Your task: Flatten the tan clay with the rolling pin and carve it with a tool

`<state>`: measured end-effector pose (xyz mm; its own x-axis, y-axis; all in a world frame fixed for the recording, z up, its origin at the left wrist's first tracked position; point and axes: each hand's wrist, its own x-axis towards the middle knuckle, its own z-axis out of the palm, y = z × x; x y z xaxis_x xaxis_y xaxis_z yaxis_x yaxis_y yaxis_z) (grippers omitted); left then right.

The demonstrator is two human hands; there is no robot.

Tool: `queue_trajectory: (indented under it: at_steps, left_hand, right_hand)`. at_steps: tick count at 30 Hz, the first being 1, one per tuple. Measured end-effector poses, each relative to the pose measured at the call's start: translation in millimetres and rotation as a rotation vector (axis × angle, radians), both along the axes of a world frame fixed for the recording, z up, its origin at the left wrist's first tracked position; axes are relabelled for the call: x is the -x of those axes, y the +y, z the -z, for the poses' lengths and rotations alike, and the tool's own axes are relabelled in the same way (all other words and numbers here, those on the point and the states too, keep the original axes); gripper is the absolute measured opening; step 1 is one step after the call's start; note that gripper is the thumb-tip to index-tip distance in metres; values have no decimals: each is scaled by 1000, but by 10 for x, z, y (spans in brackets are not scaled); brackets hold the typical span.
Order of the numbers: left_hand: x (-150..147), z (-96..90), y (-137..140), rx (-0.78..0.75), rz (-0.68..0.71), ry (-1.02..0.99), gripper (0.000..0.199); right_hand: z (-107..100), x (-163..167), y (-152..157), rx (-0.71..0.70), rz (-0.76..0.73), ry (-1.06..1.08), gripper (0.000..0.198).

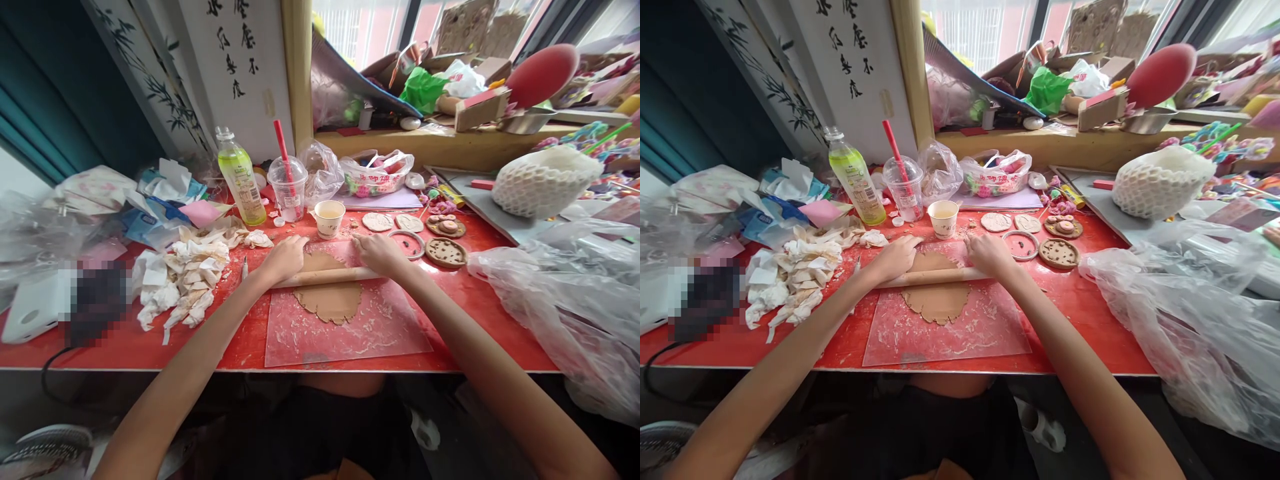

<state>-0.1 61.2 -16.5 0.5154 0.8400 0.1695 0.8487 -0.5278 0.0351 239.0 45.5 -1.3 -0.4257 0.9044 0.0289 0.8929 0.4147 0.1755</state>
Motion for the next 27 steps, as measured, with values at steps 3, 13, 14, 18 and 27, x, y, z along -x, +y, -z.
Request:
queue_trajectory:
  at_steps: [3, 13, 14, 18, 27]
  left_hand:
    - [-3, -47, -32, 11, -9, -2, 44]
    - [-39, -161, -513, 58, 18, -2, 44]
    - [-40, -174, -539, 64, 34, -14, 42]
    - [-45, -228, -571, 105, 206, -124, 38]
    - [-89, -251, -562, -457, 110, 47, 27]
  right_hand:
    - [13, 0, -22, -10, 34, 33, 46]
    - [68, -20, -364, -28, 94, 190, 49]
    - [65, -14, -393, -41, 106, 206, 50]
    - [53, 14, -451, -136, 123, 294, 53]
    - [50, 19, -288, -347, 170, 391, 48]
